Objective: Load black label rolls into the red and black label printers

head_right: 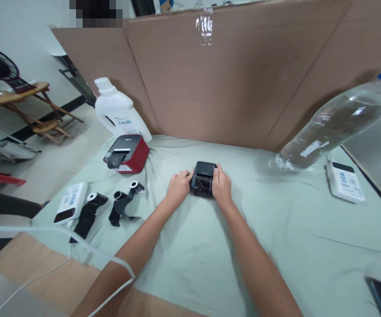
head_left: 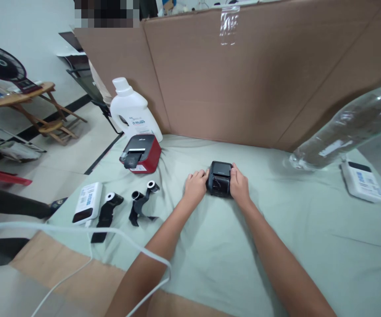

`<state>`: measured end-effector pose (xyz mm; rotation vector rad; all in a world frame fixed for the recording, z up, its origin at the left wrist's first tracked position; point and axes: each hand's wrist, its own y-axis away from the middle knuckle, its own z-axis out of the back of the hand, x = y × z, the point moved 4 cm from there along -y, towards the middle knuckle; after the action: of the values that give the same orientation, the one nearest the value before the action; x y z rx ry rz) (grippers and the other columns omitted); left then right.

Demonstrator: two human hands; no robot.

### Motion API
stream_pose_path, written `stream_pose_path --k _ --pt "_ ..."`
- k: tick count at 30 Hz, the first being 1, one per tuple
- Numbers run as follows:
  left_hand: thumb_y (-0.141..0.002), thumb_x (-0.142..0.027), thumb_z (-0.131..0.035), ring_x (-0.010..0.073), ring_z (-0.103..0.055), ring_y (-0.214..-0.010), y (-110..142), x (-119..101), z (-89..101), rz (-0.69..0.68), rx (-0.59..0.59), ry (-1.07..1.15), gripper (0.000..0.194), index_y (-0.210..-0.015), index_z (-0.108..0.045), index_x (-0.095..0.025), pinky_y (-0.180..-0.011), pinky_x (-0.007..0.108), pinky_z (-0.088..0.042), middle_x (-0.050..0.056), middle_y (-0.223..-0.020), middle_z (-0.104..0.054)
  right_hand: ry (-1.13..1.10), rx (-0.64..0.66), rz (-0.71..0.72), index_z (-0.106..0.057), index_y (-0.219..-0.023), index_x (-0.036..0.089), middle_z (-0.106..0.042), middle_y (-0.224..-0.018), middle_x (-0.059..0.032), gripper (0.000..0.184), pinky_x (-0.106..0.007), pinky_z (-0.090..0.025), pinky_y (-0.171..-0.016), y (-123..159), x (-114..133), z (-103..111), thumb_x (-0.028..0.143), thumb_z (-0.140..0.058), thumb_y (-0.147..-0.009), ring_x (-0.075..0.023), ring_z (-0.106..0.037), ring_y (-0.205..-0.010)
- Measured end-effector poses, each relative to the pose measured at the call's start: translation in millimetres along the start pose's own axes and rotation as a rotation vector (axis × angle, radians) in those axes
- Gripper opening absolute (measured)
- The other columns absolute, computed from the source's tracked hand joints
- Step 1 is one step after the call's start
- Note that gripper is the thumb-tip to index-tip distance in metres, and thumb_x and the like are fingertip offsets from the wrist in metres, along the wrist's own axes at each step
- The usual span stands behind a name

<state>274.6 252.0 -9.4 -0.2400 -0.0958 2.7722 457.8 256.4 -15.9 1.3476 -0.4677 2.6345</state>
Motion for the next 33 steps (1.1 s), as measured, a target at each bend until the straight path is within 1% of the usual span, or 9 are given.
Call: stream_pose_path --k 7,12,15,17,20,23,26,29,33 --pt "-0.1 -0.01 -0.039 0.0234 -0.058 -0.11 0 6 -1.4 0.013 -0.014 0.123 0.055 -0.152 -0.05 -0.023 -0.09 0.038 -0.041 0.008 -0.122 -0.065 -0.131 -0.014 -0.038 -0.065 -0.14 0.008 -0.064 -0.143 -0.0191 0.074 -0.046 -0.039 -0.121 -3 -7 0 0.058 -0.033 -0.097 -0.031 -0.059 -0.137" --pt "-0.1 -0.011 -0.039 0.0217 -0.058 -0.112 0 12 -1.6 0.017 -0.013 0.264 0.055 -0.151 -0.053 -0.027 -0.092 0.036 -0.041 0.007 -0.12 -0.065 -0.256 0.127 -0.013 -0.061 -0.146 0.016 -0.059 -0.151 -0.0118 0.066 -0.046 -0.036 -0.123 -9 -19 4 0.046 -0.049 -0.089 -0.0287 -0.053 -0.142" --pt "-0.1 -0.012 -0.04 0.0213 -0.058 -0.111 -1 14 -1.7 0.022 -0.017 0.301 0.055 -0.15 -0.054 -0.03 -0.092 0.035 -0.041 0.006 -0.119 -0.065 -0.289 0.224 0.058 -0.057 -0.15 0.02 -0.059 -0.152 -0.0104 0.066 -0.043 -0.041 -0.118 -16 -19 9 0.047 -0.053 -0.09 -0.027 -0.056 -0.137" --pt "-0.1 -0.012 -0.04 0.0213 -0.059 -0.111 -1 14 -2.2 0.022 -0.017 0.311 0.055 -0.15 -0.054 -0.032 -0.092 0.035 -0.041 0.006 -0.119 -0.065 -0.266 0.222 0.096 -0.062 -0.144 0.018 -0.064 -0.145 -0.0123 0.063 -0.041 -0.046 -0.11 -26 -14 12 0.051 -0.053 -0.091 -0.0272 -0.061 -0.128" --pt "-0.101 -0.014 -0.04 0.0216 -0.058 -0.112 -2 14 -3.2 0.012 -0.02 0.313 0.055 -0.15 -0.054 -0.032 -0.092 0.035 -0.042 0.006 -0.119 -0.065 -0.118 0.117 0.071 -0.077 -0.111 0.014 -0.077 -0.114 -0.0145 0.054 -0.039 -0.051 -0.094 -46 -5 16 0.055 -0.046 -0.093 -0.0281 -0.068 -0.105" --pt "-0.101 -0.014 -0.04 0.0219 -0.058 -0.112 -1 14 -3.7 0.006 -0.025 0.305 0.055 -0.152 -0.052 -0.031 -0.093 0.036 -0.042 0.007 -0.12 -0.065 0.139 0.044 -0.021 -0.073 -0.075 0.016 -0.072 -0.074 -0.0098 0.052 -0.034 -0.047 -0.075 -63 4 22 0.056 -0.046 -0.093 -0.024 -0.063 -0.076" --pt "-0.101 -0.014 -0.04 0.021 -0.058 -0.111 -1 15 -3.5 0.013 -0.017 0.294 0.055 -0.152 -0.051 -0.03 -0.094 0.035 -0.042 0.006 -0.12 -0.065 0.308 0.053 0.04 -0.074 -0.076 0.018 -0.067 -0.071 -0.0063 0.04 -0.031 -0.042 -0.069 -72 17 29 0.051 -0.056 -0.09 -0.0203 -0.058 -0.07" --pt "-0.102 -0.015 -0.041 0.0201 -0.058 -0.112 0 14 -1.8 0.016 -0.018 0.286 0.054 -0.152 -0.051 -0.031 -0.094 0.035 -0.042 0.005 -0.119 -0.066 0.412 0.249 0.193 -0.081 -0.088 0.021 -0.069 -0.086 -0.0074 0.028 -0.032 -0.045 -0.074 -73 29 23 0.045 -0.066 -0.084 -0.0214 -0.061 -0.079" --pt "-0.102 -0.016 -0.041 0.0195 -0.059 -0.112 0 13 0.2 0.017 -0.026 0.284 0.052 -0.151 -0.052 -0.032 -0.094 0.034 -0.043 0.004 -0.119 -0.066 0.577 0.471 0.163 -0.083 -0.087 0.024 -0.067 -0.085 -0.0089 0.022 -0.038 -0.05 -0.083 -72 30 2 0.034 -0.083 -0.068 -0.0289 -0.062 -0.093"
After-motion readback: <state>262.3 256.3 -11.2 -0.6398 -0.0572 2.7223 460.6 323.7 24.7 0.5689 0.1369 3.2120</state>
